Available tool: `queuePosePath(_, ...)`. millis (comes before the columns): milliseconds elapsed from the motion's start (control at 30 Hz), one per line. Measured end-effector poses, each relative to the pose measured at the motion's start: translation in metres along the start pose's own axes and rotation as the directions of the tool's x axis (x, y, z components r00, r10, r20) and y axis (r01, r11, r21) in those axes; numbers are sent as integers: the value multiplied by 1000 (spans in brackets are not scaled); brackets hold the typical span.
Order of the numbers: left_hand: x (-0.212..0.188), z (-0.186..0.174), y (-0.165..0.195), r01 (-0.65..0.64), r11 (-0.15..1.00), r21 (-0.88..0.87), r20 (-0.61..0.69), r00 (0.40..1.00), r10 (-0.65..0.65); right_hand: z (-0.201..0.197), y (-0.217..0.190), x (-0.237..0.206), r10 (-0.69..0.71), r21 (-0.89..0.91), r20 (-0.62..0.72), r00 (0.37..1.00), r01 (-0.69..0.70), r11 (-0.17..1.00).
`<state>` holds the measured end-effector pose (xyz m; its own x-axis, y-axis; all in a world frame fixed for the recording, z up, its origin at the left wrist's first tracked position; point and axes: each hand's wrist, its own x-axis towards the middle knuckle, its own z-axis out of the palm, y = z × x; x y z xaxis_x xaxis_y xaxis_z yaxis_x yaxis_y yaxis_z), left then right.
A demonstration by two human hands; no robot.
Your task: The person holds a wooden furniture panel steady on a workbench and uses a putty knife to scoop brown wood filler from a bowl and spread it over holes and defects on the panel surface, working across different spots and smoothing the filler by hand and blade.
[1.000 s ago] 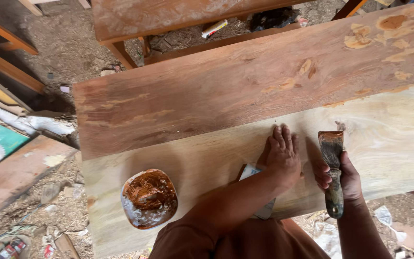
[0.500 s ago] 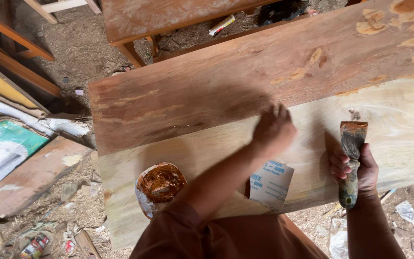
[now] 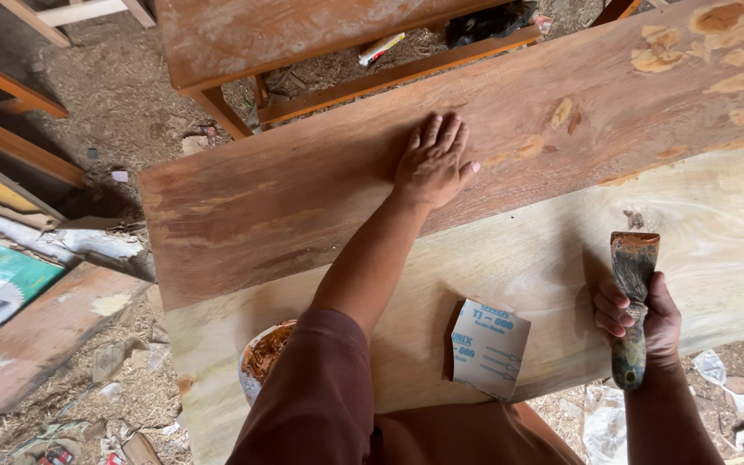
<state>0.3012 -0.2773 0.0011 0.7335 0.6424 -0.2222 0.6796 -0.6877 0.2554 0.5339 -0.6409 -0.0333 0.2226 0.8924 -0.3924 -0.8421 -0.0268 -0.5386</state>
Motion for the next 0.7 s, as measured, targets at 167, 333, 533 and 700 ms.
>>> queuePosePath(167,7,-12,-6,36,999,40,37,999,-37,-2,-2,-1,84,23,78,993,-86,996)
queuePosePath(333,4,-12,-14,-161,985,63,76,985,157,-5,-4,-2,114,9,64,991,-115,993)
queuePosePath(533,13,-7,-32,138,990,2,-136,981,-136,-7,-5,-4,114,17,60,992,-116,993)
queuePosePath(700,7,-10,-33,-15,1000,3,-77,997,15,-9,-2,-4,87,30,32,996,-88,996)
